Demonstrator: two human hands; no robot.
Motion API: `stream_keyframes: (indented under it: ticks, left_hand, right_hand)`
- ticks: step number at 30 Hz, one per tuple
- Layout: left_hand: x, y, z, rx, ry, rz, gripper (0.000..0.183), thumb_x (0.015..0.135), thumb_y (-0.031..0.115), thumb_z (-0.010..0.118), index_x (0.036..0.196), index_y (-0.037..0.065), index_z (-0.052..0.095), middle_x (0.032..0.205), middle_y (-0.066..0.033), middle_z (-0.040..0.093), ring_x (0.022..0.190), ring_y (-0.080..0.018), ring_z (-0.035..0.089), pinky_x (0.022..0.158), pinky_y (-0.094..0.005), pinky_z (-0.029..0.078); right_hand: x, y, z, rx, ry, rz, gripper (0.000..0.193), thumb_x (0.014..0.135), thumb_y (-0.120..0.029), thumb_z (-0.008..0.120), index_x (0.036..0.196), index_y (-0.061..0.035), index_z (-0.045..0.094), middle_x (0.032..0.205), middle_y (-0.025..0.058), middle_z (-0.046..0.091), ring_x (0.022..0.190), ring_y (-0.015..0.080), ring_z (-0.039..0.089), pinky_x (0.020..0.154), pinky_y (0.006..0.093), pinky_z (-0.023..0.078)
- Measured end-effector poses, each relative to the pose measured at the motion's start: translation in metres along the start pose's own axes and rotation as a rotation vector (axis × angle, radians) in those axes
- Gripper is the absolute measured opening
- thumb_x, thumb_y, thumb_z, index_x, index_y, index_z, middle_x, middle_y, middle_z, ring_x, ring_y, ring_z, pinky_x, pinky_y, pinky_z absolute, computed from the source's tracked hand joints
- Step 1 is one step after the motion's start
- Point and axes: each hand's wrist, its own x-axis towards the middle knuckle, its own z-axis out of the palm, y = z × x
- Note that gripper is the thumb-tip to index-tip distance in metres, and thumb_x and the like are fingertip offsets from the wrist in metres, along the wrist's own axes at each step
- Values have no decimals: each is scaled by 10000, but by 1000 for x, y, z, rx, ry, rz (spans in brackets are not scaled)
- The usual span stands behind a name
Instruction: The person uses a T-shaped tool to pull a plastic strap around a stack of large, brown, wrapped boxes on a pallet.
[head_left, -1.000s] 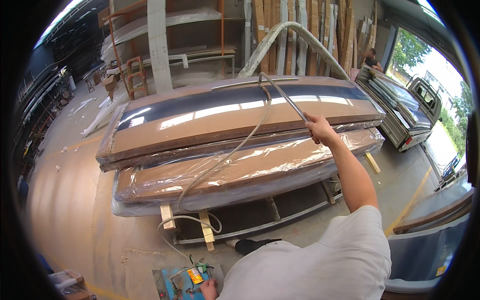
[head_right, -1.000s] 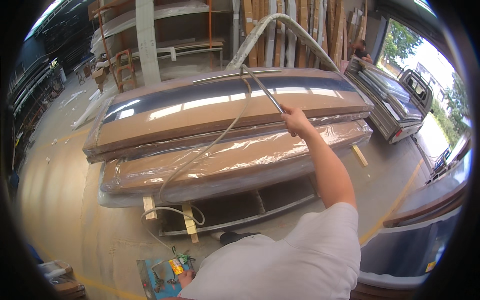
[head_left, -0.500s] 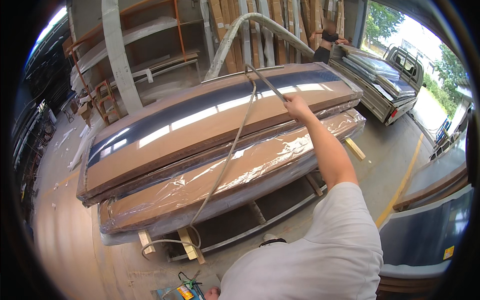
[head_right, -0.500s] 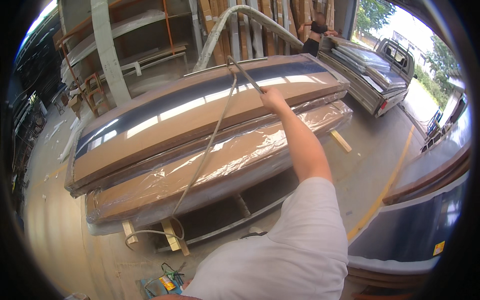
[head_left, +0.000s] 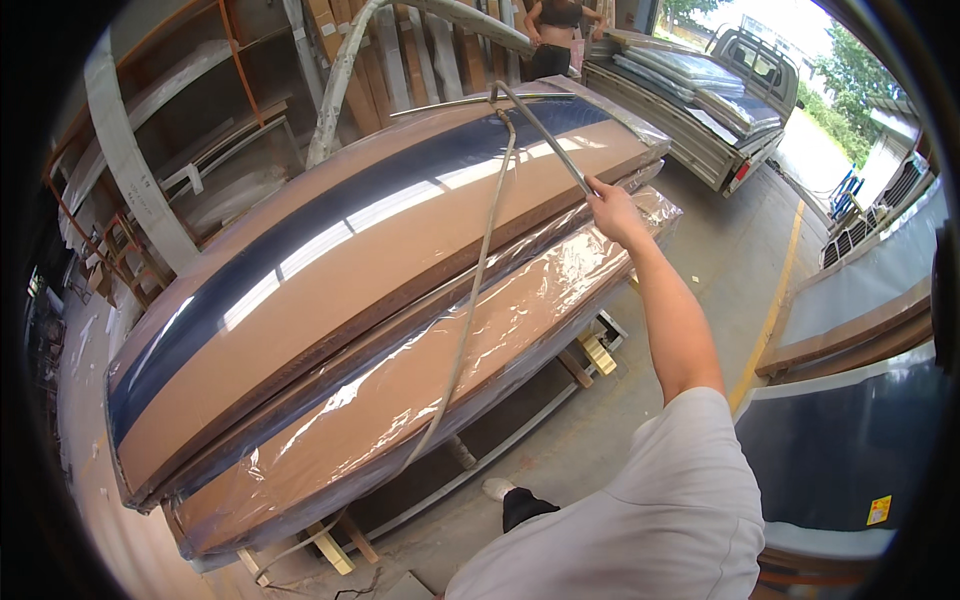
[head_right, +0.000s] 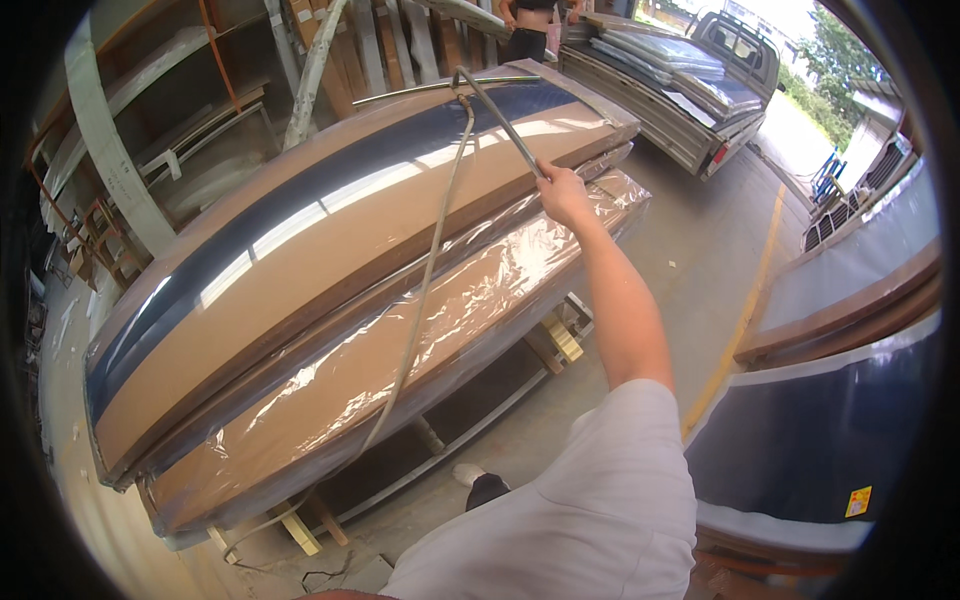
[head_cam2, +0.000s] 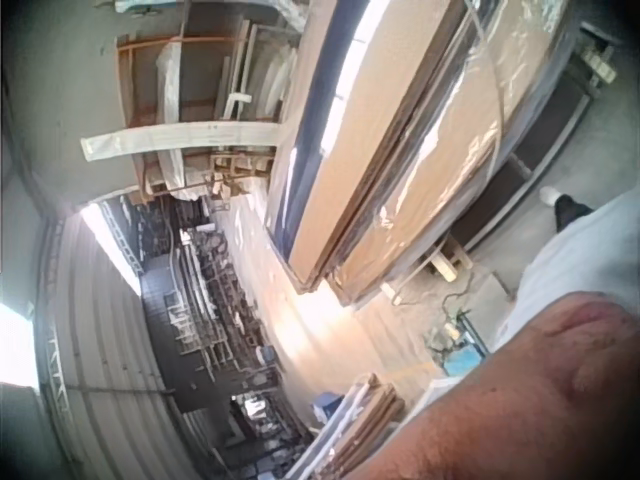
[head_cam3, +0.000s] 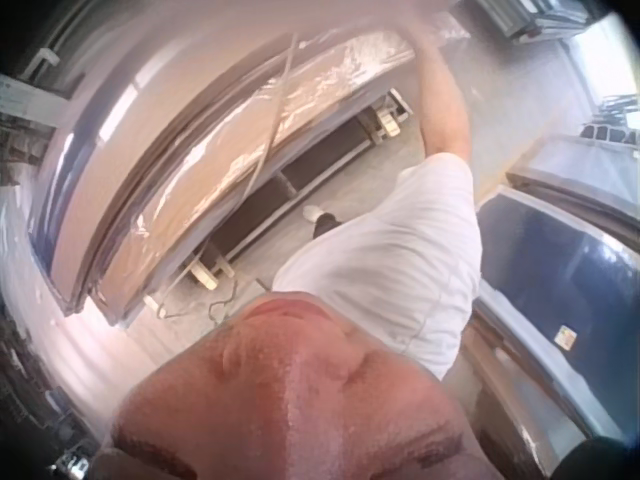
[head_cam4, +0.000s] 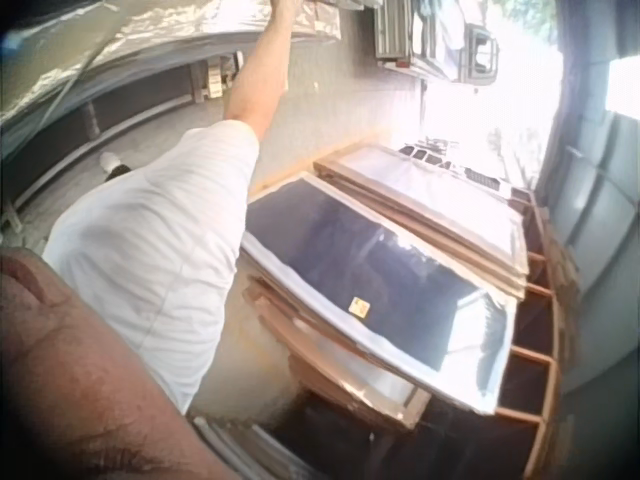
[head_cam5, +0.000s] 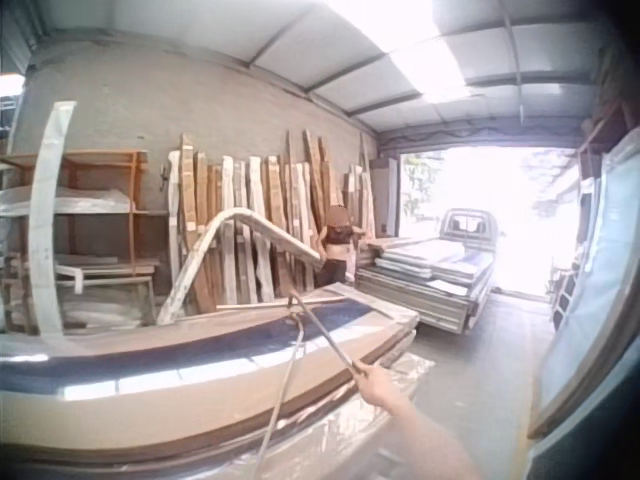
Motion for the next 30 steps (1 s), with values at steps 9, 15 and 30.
stream_keyframes:
  ticks: [9,15,30]
  left_hand:
    - [-20,4,15,-202,60,70,192,823,73,565,762,-50,700,657,-58,650,587,-133,574,556,-295,460]
    - [-62,-46,31,-327,63,4,200,830,87,563,811,-50,706,700,-60,651,655,-141,590,632,-284,478]
    - [-236,-235,49,-567,356,-155,196,831,111,589,852,-41,712,773,-59,656,721,-131,580,656,-289,466]
  right_hand:
    - [-44,104,-77,93,54,179,492,934,-162,528,1417,-70,542,979,179,688,844,234,654,748,348,513]
    - [-174,86,-64,372,-113,159,556,954,-95,473,1504,-39,422,776,15,590,579,76,459,541,257,412]
    - [-468,-43,28,580,-450,-131,545,1003,-47,469,1536,-44,357,682,-29,400,581,63,366,523,240,349]
